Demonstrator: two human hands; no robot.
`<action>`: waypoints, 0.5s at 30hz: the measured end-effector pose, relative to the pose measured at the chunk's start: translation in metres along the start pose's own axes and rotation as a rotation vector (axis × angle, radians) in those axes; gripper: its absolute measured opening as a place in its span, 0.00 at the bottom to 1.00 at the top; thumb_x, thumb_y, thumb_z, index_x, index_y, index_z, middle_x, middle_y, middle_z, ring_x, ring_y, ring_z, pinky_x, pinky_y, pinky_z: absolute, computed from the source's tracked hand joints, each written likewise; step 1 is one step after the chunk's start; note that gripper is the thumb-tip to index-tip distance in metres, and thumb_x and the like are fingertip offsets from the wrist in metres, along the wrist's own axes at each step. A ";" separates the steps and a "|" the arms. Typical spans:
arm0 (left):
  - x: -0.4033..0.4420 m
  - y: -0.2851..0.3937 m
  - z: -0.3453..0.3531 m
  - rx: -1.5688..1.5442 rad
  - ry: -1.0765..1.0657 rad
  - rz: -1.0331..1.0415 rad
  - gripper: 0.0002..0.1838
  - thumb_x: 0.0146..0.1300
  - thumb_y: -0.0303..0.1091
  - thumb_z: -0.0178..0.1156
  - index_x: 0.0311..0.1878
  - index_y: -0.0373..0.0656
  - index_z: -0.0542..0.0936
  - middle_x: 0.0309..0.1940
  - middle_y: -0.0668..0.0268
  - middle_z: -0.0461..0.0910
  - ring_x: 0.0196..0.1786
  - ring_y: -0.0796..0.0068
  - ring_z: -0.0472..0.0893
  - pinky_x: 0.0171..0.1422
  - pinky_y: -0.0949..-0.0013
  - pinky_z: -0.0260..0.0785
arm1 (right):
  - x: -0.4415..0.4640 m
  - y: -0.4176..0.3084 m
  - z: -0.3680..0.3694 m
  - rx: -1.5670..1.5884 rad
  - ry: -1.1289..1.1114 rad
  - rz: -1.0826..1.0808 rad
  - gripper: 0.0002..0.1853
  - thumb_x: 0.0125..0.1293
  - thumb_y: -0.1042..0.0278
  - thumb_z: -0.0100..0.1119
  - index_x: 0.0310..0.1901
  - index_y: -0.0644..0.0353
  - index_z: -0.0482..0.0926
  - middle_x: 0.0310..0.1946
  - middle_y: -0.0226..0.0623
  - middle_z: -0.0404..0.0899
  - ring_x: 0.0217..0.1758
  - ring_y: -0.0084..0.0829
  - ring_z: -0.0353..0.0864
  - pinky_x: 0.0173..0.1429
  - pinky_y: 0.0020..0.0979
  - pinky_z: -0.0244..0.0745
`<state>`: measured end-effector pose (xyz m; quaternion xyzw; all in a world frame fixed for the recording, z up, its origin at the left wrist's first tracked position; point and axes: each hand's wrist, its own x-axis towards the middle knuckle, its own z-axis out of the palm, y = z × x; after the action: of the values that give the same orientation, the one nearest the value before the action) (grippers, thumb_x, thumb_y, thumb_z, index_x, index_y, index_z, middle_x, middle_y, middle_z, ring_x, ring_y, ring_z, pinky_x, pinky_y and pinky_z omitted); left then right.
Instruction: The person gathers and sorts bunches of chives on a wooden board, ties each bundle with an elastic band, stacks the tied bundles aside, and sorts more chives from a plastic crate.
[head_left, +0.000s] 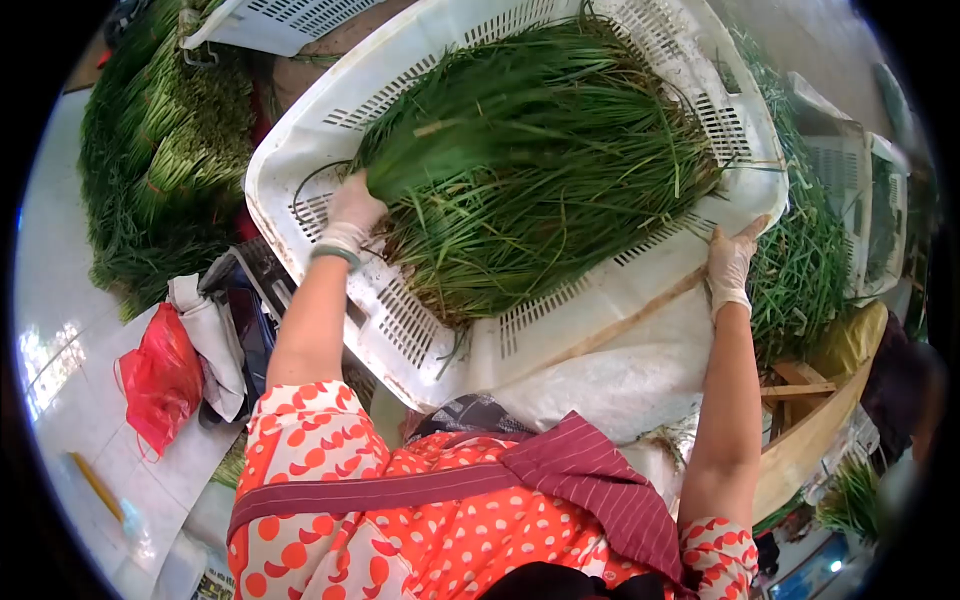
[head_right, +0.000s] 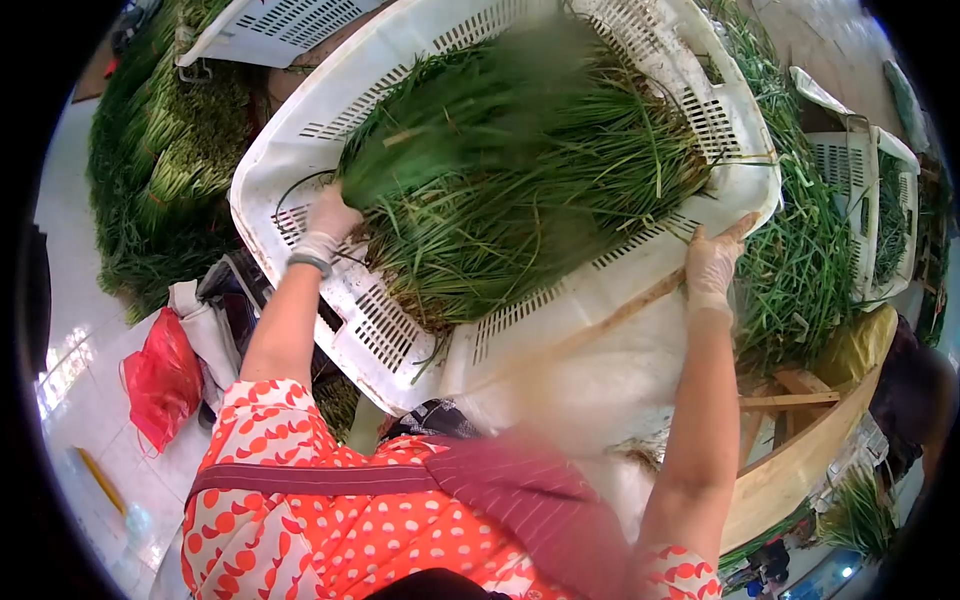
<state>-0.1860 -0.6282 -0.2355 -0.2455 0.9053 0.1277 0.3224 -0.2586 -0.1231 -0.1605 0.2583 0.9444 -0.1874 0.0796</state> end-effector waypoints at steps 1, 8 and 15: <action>0.014 -0.013 -0.007 -0.050 -0.014 0.050 0.47 0.41 0.36 0.68 0.67 0.42 0.57 0.53 0.52 0.75 0.53 0.55 0.76 0.54 0.61 0.70 | -0.002 -0.003 -0.001 -0.003 -0.005 0.036 0.49 0.59 0.67 0.58 0.71 0.58 0.30 0.61 0.71 0.53 0.64 0.59 0.58 0.67 0.40 0.56; 0.081 -0.058 0.019 -0.298 -0.010 0.058 0.60 0.29 0.46 0.77 0.67 0.38 0.56 0.60 0.50 0.68 0.65 0.56 0.65 0.69 0.65 0.54 | 0.007 0.015 0.008 -0.052 0.030 -0.040 0.48 0.60 0.66 0.58 0.70 0.59 0.31 0.62 0.70 0.53 0.64 0.58 0.58 0.68 0.41 0.55; 0.065 -0.036 -0.004 -0.591 -0.395 0.084 0.61 0.33 0.48 0.77 0.69 0.38 0.53 0.64 0.53 0.64 0.68 0.59 0.61 0.72 0.64 0.48 | 0.005 0.011 0.007 -0.037 0.055 -0.068 0.48 0.60 0.68 0.57 0.70 0.60 0.31 0.63 0.69 0.52 0.66 0.59 0.55 0.68 0.41 0.54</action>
<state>-0.2132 -0.6841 -0.2770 -0.2615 0.7586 0.4422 0.4008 -0.2569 -0.1151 -0.1715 0.2296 0.9577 -0.1655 0.0521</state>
